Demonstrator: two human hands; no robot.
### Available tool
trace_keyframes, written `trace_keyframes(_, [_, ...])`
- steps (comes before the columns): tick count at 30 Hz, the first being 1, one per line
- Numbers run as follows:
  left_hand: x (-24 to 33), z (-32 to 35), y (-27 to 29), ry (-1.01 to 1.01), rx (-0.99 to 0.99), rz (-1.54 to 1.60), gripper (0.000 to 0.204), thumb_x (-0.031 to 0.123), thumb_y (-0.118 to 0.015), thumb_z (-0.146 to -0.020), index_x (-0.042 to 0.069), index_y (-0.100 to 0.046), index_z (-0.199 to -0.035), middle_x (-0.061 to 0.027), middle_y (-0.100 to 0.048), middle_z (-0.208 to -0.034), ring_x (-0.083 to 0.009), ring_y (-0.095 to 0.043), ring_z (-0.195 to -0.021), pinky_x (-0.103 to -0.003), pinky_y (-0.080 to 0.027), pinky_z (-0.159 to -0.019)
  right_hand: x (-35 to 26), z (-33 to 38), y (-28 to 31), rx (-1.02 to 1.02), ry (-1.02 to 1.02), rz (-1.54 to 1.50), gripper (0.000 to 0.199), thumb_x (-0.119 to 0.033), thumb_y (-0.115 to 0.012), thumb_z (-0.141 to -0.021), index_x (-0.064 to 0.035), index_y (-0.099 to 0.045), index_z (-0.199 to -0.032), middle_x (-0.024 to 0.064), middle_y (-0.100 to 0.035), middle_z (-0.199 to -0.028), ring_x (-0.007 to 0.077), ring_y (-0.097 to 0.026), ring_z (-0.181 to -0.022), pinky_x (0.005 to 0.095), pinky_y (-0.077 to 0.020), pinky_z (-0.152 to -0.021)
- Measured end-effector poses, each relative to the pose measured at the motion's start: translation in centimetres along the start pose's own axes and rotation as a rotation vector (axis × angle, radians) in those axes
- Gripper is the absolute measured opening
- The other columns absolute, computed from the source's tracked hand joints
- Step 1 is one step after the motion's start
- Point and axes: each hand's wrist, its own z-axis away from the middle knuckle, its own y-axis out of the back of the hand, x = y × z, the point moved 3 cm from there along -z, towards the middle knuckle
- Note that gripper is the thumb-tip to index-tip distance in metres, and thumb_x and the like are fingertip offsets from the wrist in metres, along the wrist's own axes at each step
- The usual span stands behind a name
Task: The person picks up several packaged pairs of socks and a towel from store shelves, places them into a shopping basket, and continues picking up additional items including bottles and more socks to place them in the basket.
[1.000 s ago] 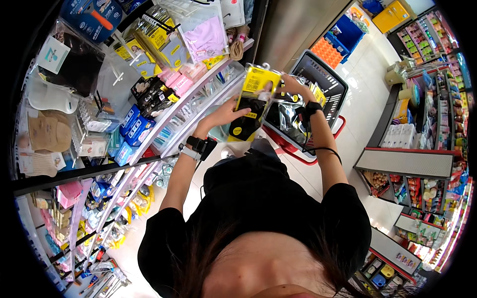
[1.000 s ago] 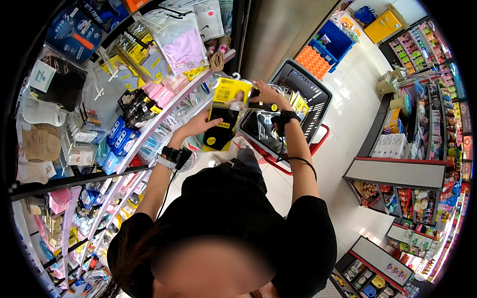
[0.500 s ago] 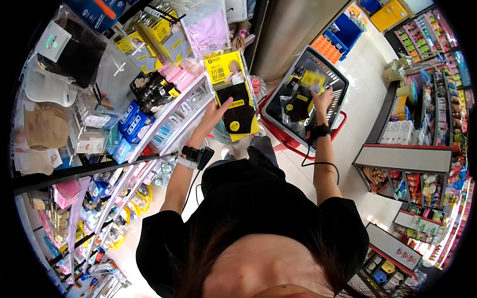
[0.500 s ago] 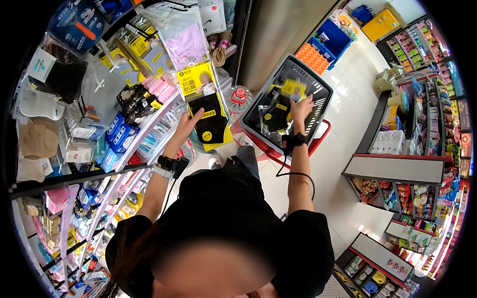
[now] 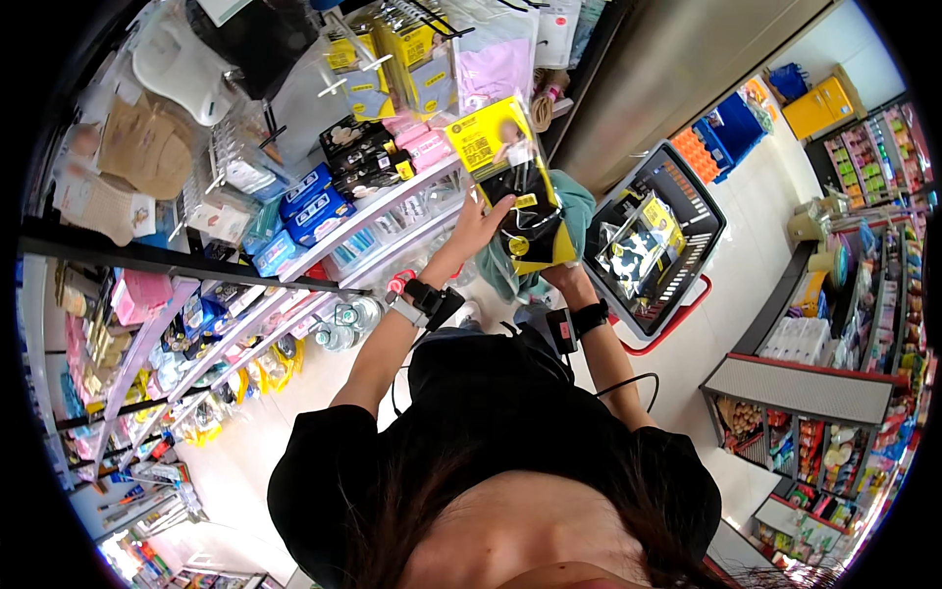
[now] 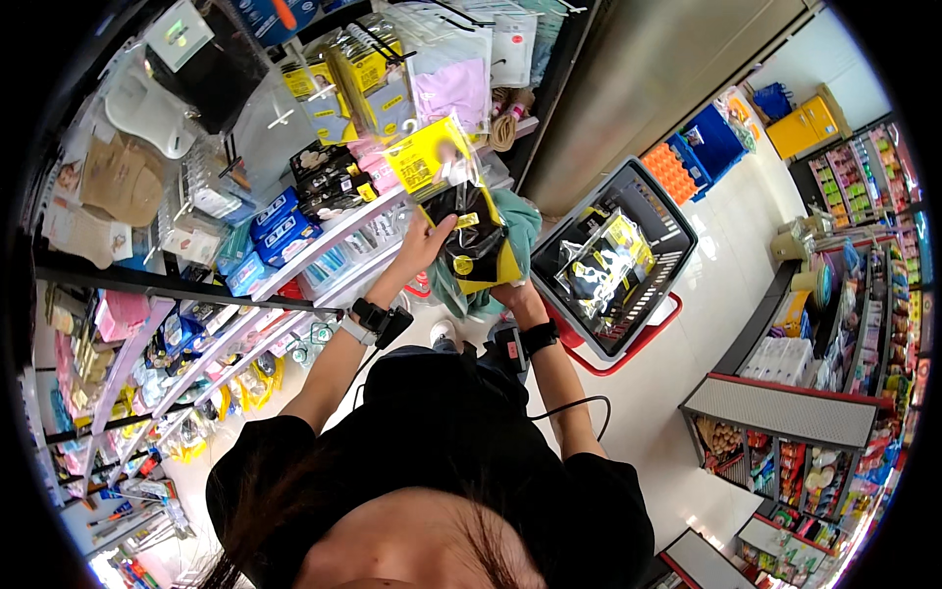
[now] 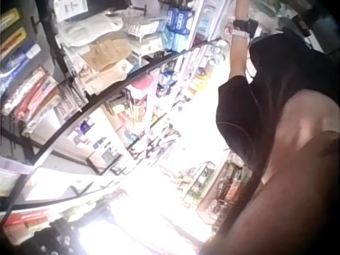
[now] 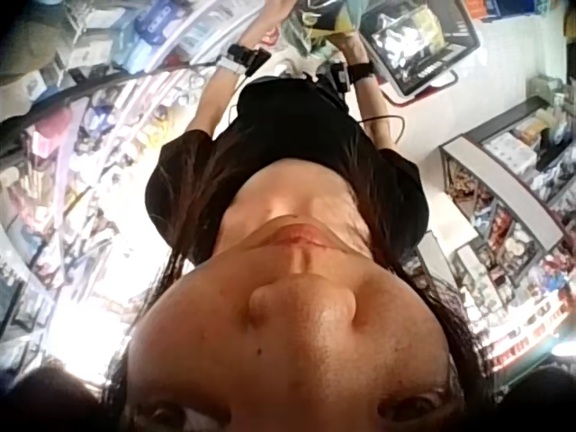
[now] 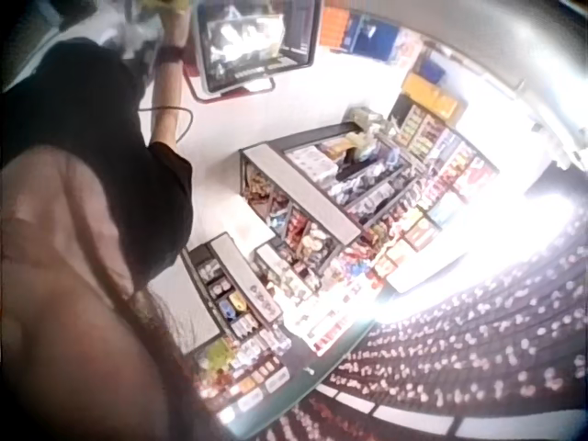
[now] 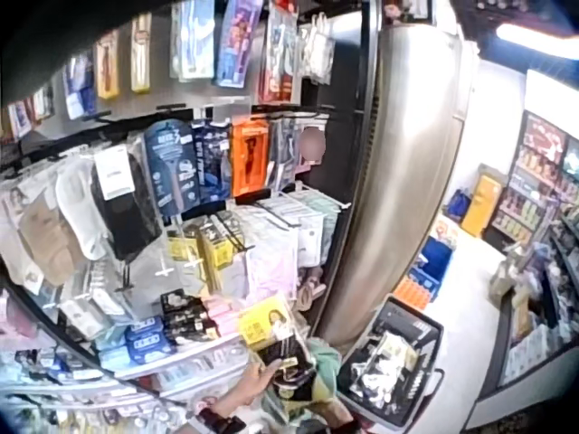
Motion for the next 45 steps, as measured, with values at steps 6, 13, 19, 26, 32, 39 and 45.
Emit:
trace_keyframes(6, [0.0, 2.0, 3.3, 0.36, 0.196, 0.116, 0.027, 0.02, -0.055, -0.088, -0.005, -0.056, -0.098, -0.0127, -0.063, -0.081, -0.0228, -0.059, -0.074, -0.032, -0.045, -0.069, -2.2, -0.6, -2.3, 0.028, 0.231, 1.377, 0.044, -0.018, -0.057, -0.083, -0.0076, -0.042, -0.123, 0.0064, -0.051, -0.118, 0.023, -0.049, -0.107, 0.0359, -0.0395, -0.093])
trace_keyframes(13, [0.1, 1.9, 5.9, 0.321, 0.483, 0.116, 0.03, 0.022, -0.05, -0.09, -0.006, -0.054, -0.1, -0.0167, -0.061, -0.085, -0.0256, -0.058, -0.077, -0.033, -0.044, -0.072, -1.4, -2.3, -3.5, 0.392, 0.133, 0.645, 0.067, -0.003, -0.066, -0.074, -0.0044, -0.027, -0.128, 0.0086, -0.045, -0.117, 0.0185, -0.047, -0.106, 0.0313, -0.0379, -0.092])
trace_keyframes(19, [0.0, 2.4, 3.2, 0.521, 0.296, 0.48, 0.04, 0.026, -0.039, -0.094, 0.002, -0.039, -0.127, -0.0083, -0.051, -0.113, -0.0155, -0.046, -0.102, -0.028, -0.036, -0.088, -0.2, -3.6, -7.2, 0.229, 0.431, 1.271, 0.065, -0.008, -0.064, -0.076, -0.0055, -0.031, -0.131, 0.018, -0.037, -0.124, 0.0294, -0.04, -0.116, 0.0362, -0.0334, -0.097])
trace_keyframes(26, [3.6, 1.3, 3.8, 0.543, 0.292, 1.107, 0.044, 0.038, -0.04, -0.093, 0.008, -0.036, -0.126, -0.0037, -0.048, -0.119, -0.0166, -0.048, -0.106, -0.033, -0.039, -0.091, 0.1, -2.6, -9.5, 0.238, 0.488, 1.536, 0.068, -0.002, -0.064, -0.072, -0.0146, -0.035, -0.131, 0.0218, -0.029, -0.129, 0.0421, -0.032, -0.119, 0.0431, -0.0333, -0.097])
trace_keyframes(32, [-0.3, 3.3, 2.7, 0.514, 0.148, 0.593, 0.044, 0.033, -0.035, -0.096, 0.003, -0.034, -0.128, -0.0097, -0.046, -0.121, -0.0179, -0.043, -0.111, -0.03, -0.032, -0.096, -0.6, -3.7, -10.6, 0.187, 0.494, 1.524, 0.068, 0.009, -0.058, -0.065, -0.0097, -0.038, -0.128, 0.0209, -0.032, -0.127, 0.0385, -0.029, -0.122, 0.0401, -0.0267, -0.101])
trace_keyframes(39, [0.8, 3.9, 3.0, 0.245, -0.011, 0.071, 0.033, 0.018, -0.04, -0.093, 0.003, -0.039, -0.122, -0.024, -0.053, -0.101, -0.0374, -0.052, -0.097, -0.038, -0.041, -0.08, -3.8, -6.5, -13.1, 0.132, 0.681, 1.513, 0.065, 0.006, -0.057, -0.064, -0.0074, -0.04, -0.125, 0.0166, -0.037, -0.126, 0.0336, -0.037, -0.119, 0.0356, -0.0298, -0.099])
trace_keyframes(45, [1.1, 3.7, 5.6, 0.147, -0.186, -0.176, 0.03, 0.016, -0.049, -0.089, 0.002, -0.048, -0.115, -0.0261, -0.057, -0.089, -0.044, -0.054, -0.084, -0.039, -0.044, -0.069, -7.0, -8.1, -12.6, 0.156, 0.717, 1.453, 0.063, -0.002, -0.06, -0.069, -0.0067, -0.037, -0.128, 0.0173, -0.039, -0.123, 0.0337, -0.039, -0.115, 0.0368, -0.0319, -0.097])
